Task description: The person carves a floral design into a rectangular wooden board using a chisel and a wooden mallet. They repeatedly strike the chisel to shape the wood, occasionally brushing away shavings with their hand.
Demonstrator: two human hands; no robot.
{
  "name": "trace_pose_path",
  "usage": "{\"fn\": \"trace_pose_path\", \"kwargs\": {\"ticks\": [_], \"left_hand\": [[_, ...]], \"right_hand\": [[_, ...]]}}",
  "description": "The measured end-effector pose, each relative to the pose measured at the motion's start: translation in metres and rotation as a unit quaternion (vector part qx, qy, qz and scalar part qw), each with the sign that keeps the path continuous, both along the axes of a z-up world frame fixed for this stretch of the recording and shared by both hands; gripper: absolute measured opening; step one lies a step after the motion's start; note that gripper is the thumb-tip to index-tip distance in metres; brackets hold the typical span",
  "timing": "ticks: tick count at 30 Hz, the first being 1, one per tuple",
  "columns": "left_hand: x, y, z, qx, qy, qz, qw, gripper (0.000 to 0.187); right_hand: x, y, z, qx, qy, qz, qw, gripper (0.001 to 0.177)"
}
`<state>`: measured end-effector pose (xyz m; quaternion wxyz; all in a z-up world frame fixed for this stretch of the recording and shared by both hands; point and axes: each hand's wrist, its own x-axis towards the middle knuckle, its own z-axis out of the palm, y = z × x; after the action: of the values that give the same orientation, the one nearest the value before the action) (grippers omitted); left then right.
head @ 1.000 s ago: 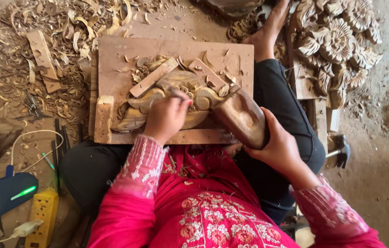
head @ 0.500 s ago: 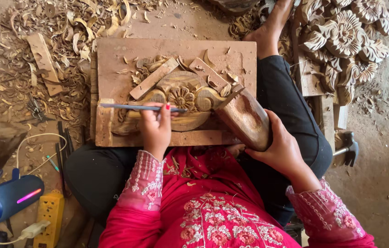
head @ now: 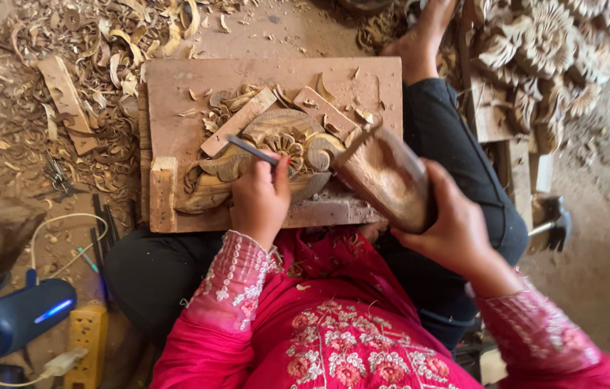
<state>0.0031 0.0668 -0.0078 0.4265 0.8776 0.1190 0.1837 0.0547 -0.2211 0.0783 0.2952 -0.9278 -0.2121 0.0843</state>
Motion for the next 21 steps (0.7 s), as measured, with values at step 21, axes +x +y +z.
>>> {"fn": "trace_pose_path", "kwargs": {"ticks": [21], "left_hand": [[0.015,0.001,0.001,0.136,-0.026,-0.133,0.981,0.014]], "right_hand": [[0.089,0.058,0.119,-0.051,-0.424,0.237,0.873,0.077]]}}
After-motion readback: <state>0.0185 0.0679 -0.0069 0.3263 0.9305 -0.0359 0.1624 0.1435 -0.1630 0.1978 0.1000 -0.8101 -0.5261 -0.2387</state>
